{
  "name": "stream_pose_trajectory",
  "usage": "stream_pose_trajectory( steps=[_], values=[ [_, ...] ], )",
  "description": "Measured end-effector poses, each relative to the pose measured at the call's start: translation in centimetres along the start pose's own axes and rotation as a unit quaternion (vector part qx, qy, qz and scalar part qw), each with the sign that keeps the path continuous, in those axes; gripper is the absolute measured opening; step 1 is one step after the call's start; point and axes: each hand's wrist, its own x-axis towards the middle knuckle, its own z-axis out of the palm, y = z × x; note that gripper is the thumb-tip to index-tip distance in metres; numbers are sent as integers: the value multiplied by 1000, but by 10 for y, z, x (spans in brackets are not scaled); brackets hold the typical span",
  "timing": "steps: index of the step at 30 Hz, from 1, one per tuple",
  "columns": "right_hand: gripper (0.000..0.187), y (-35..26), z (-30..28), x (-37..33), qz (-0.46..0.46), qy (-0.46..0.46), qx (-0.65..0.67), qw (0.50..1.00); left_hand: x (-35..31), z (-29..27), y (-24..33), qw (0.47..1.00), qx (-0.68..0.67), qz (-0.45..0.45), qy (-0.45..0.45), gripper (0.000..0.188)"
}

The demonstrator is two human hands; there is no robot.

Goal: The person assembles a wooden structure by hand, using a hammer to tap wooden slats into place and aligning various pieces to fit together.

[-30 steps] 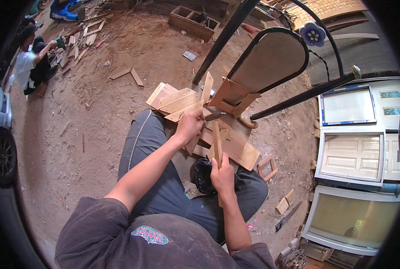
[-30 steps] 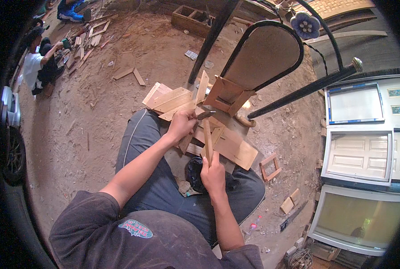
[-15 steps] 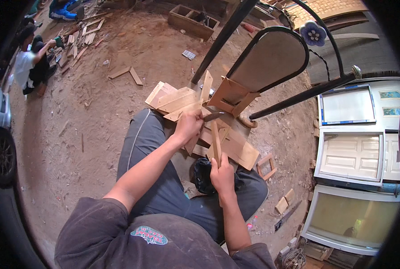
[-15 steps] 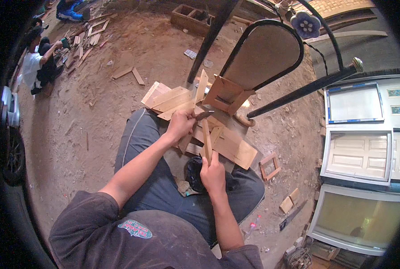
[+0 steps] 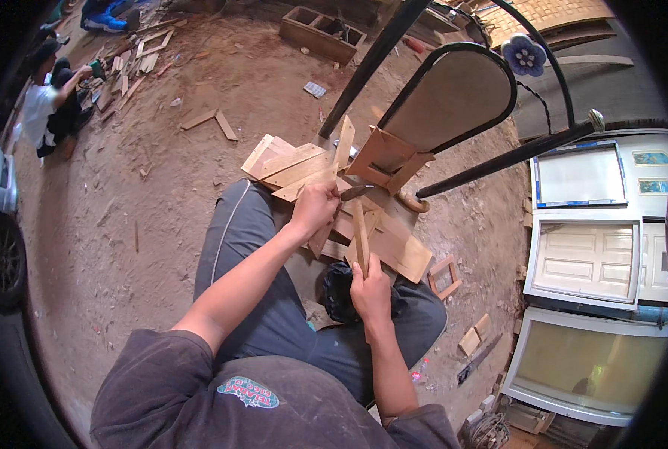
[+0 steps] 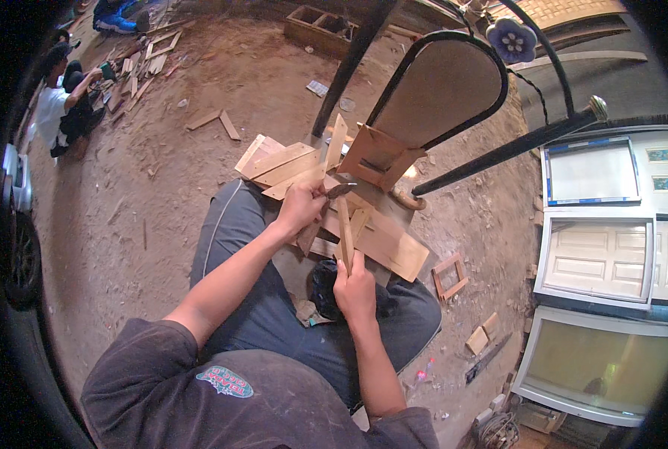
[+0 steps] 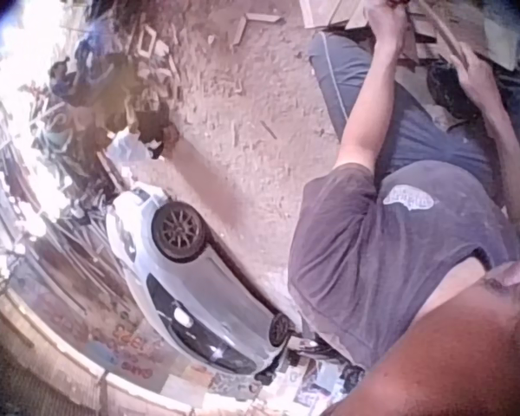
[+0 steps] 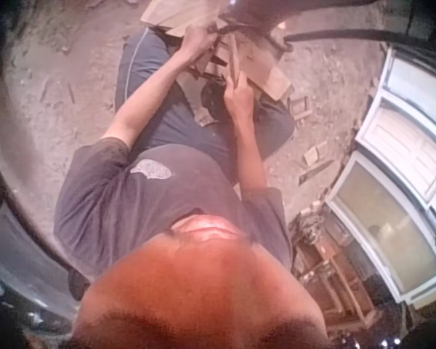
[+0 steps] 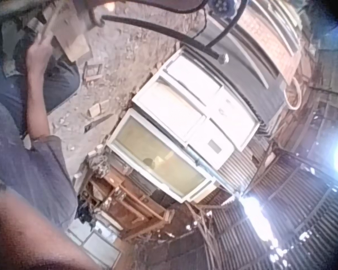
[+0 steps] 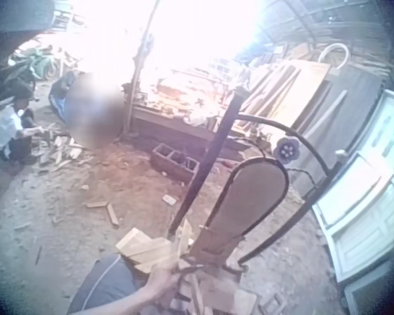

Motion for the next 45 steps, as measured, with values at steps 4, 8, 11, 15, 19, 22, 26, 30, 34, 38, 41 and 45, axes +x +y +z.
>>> stream_pose_trajectory(
  steps=[4, 8, 11, 15, 19, 22, 26, 30, 34, 38, 41, 45],
  values=[
    [30, -3, -1, -2, -13, 9, 33, 999, 2, 1, -4, 999, 19, 29, 15, 5],
    [31, 2, 4, 3, 4, -23, 5, 1000, 3, -1, -2, 1000, -3, -21, 9, 6],
    [30, -3, 0, 0, 2, -4, 20, 1000, 0, 4, -5, 998, 32, 37, 31, 7],
    [30, -1, 1, -1, 5, -4, 32, 999, -1, 2, -3, 993, 90, 59, 42, 15],
    [31, 9, 0, 0, 26, 2, 47, 999, -5, -2, -3, 988, 132, 63, 44, 33],
    [32, 14, -2, 5, 40, 4, 47, 998, -13, -6, -5, 978, 184, 68, 73, 37],
    [35, 23, -5, 4, 48, 7, 63, 997, -40, -21, 18, 965, 261, -32, 21, 37],
    [36, 32, -9, 4, 67, 1, 103, 992, -65, -24, 17, 935, 323, -124, -72, 51],
    [34, 35, -10, 0, 46, 6, 101, 994, -71, -13, -8, 945, 311, -91, -44, 54],
    [32, 13, -14, -5, 37, -25, 125, 991, -62, -10, -31, 954, 297, -34, -8, 50],
    [31, 13, -10, -7, 2, -26, 129, 991, -54, -13, -30, 963, 234, -105, -86, 52],
    [30, 10, -11, -6, -7, -11, 123, 992, -54, -14, -23, 968, 196, -129, -84, 49]
  ],
)
